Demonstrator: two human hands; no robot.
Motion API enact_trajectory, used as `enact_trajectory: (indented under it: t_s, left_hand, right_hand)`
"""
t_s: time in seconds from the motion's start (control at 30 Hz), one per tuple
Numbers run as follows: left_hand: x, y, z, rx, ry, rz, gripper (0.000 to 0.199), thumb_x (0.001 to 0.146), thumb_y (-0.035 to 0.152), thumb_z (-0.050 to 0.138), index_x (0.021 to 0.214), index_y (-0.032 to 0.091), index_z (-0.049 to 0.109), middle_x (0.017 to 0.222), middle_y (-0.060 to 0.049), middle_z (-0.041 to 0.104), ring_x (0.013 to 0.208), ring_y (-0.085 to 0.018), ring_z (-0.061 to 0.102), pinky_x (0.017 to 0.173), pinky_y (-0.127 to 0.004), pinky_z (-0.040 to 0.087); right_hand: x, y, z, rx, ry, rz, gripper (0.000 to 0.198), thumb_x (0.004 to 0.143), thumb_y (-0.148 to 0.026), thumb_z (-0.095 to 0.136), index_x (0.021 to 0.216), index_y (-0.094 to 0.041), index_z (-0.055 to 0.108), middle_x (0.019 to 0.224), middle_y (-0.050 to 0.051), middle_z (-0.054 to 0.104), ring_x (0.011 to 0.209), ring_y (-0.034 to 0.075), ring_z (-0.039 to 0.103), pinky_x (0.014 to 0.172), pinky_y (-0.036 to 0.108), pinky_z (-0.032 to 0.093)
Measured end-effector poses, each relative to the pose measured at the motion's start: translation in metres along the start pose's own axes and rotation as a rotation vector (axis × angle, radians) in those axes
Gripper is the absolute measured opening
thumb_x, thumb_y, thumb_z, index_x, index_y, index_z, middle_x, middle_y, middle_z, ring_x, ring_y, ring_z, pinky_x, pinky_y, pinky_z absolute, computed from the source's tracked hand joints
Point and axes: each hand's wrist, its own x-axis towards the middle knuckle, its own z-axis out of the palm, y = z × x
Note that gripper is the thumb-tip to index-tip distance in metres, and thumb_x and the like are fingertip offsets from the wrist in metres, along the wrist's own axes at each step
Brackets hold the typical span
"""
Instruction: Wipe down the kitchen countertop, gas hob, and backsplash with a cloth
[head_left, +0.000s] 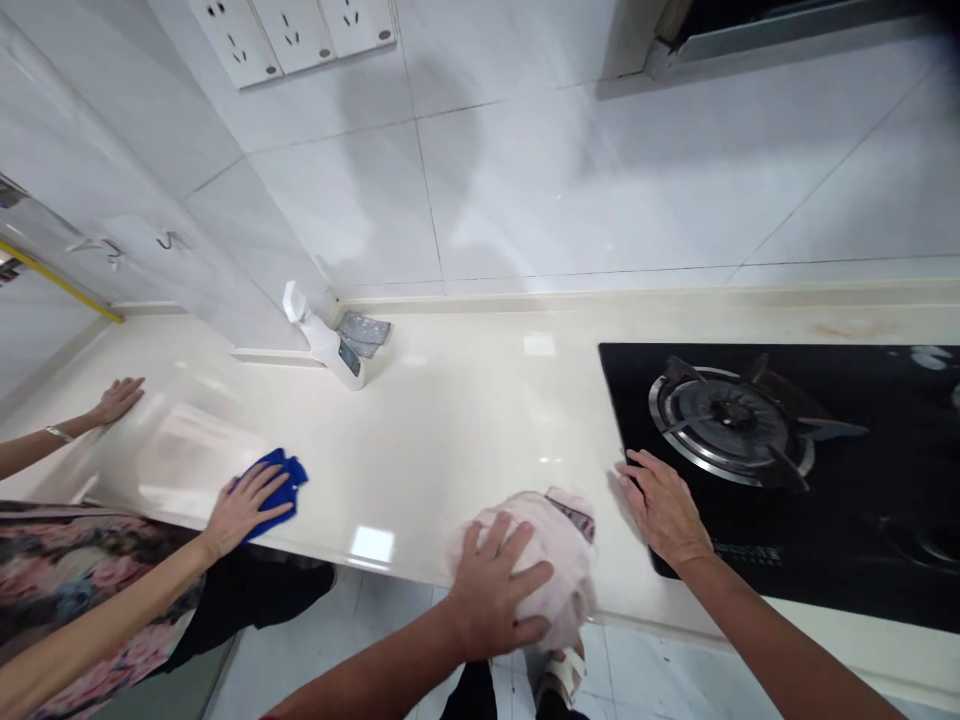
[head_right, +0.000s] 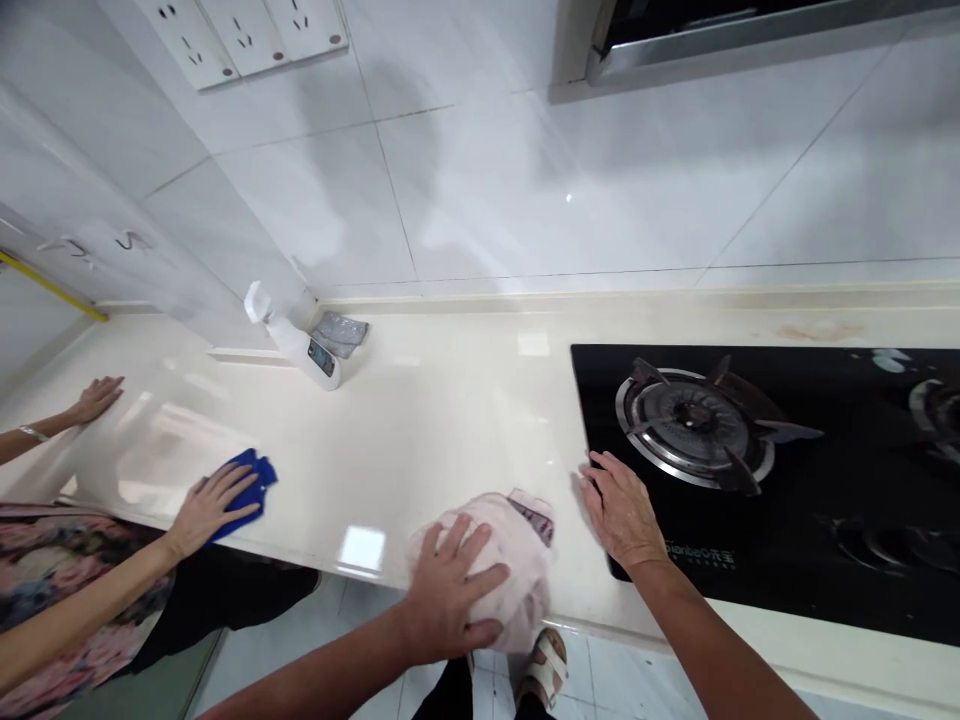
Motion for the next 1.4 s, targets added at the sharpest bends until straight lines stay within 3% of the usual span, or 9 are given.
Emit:
enact_trajectory:
  t_s: [0.17,0.27,0.43,0.67,0.9,1.1,1.23,1.33,1.4]
  left_hand:
    - [-0.086,-0.08,-0.026,0.285,0.035,-0.145,0.067,0.079,0.074,0.059,0.133,0.035,0.062,0.156,-0.016,0.043,0.145,-0.043,0.032,0.107,-0.056,0.029]
    - [-0.13,-0.127,-0.047,0.368,-0.055,-0.255,0.066,0.073,0.068,0.07,0.128,0.032,0.064,0.152,-0.018,0.048,0.141,-0.044,0.039,0.103,-0.055,0.035]
    - [-0.15,-0.153,-0.073,0.407,-0.122,-0.553,0.097,0.06,0.041,0.085,0.146,0.018,0.046,0.16,-0.025,0.032,0.14,-0.04,0.042,0.104,-0.047,0.042]
    - [-0.096,-0.085,-0.055,0.388,-0.19,-0.619,0.095,0.061,0.031,0.084,0.148,0.025,0.046,0.162,-0.023,0.028,0.144,-0.043,0.035,0.104,-0.056,0.038]
    - [0.011,0.051,0.031,0.164,-0.102,-0.309,0.086,0.07,0.049,0.08,0.148,0.039,0.045,0.166,-0.013,0.025,0.144,-0.043,0.036,0.106,-0.06,0.03]
    - [0.088,0.137,0.09,0.06,-0.066,-0.159,0.098,0.071,0.05,0.079,0.155,0.03,0.032,0.166,-0.021,0.02,0.144,-0.045,0.034,0.105,-0.065,0.033]
    - [0.089,0.131,0.079,-0.041,-0.014,-0.098,0.107,0.066,0.065,0.078,0.152,0.018,0.035,0.162,-0.026,0.028,0.144,-0.044,0.034,0.11,-0.063,0.034]
    - [0.066,0.096,0.044,-0.154,0.044,0.069,0.099,0.076,0.072,0.065,0.15,0.011,0.038,0.152,-0.025,0.044,0.145,-0.036,0.037,0.113,-0.052,0.038]
    - [0.049,0.067,0.019,-0.13,0.078,0.03,0.081,0.087,0.061,0.061,0.15,0.017,0.039,0.151,-0.019,0.048,0.145,-0.031,0.038,0.116,-0.049,0.036]
  right_hand:
    - [-0.002,0.003,0.003,-0.04,-0.026,-0.023,0.03,0.097,-0.036,0.042,0.11,-0.019,0.063,0.135,0.014,0.06,0.134,0.031,0.048,0.108,0.054,0.043]
    - [0.0,0.002,0.004,-0.044,-0.008,-0.028,0.029,0.096,-0.036,0.043,0.109,-0.019,0.063,0.134,0.014,0.06,0.134,0.032,0.048,0.107,0.053,0.042]
    - [0.004,-0.005,0.0,-0.046,-0.01,-0.018,0.029,0.098,-0.036,0.042,0.106,-0.018,0.063,0.132,0.015,0.06,0.132,0.032,0.048,0.105,0.054,0.043]
    - [0.009,-0.014,-0.009,0.064,0.007,-0.01,0.033,0.097,-0.039,0.045,0.113,-0.017,0.063,0.13,0.017,0.058,0.132,0.033,0.046,0.109,0.054,0.039]
    - [0.005,-0.02,-0.021,0.357,0.059,0.07,0.033,0.097,-0.041,0.044,0.113,-0.018,0.062,0.124,0.016,0.058,0.12,0.029,0.054,0.106,0.051,0.045]
    - [-0.059,-0.037,-0.081,0.505,0.111,0.125,0.028,0.1,-0.037,0.042,0.118,-0.023,0.059,0.13,0.013,0.056,0.124,0.027,0.053,0.109,0.051,0.043]
    - [-0.115,-0.047,-0.1,0.396,0.051,0.037,0.036,0.099,-0.036,0.044,0.133,-0.029,0.053,0.136,0.012,0.053,0.126,0.029,0.052,0.103,0.053,0.046]
    - [-0.128,-0.064,-0.087,0.202,-0.094,-0.127,0.056,0.094,-0.042,0.056,0.148,-0.034,0.042,0.151,0.012,0.042,0.139,0.037,0.039,0.107,0.062,0.039]
    - [-0.121,-0.08,-0.07,0.081,-0.137,-0.199,0.067,0.086,-0.051,0.066,0.148,-0.036,0.044,0.157,0.012,0.038,0.144,0.046,0.027,0.107,0.072,0.029]
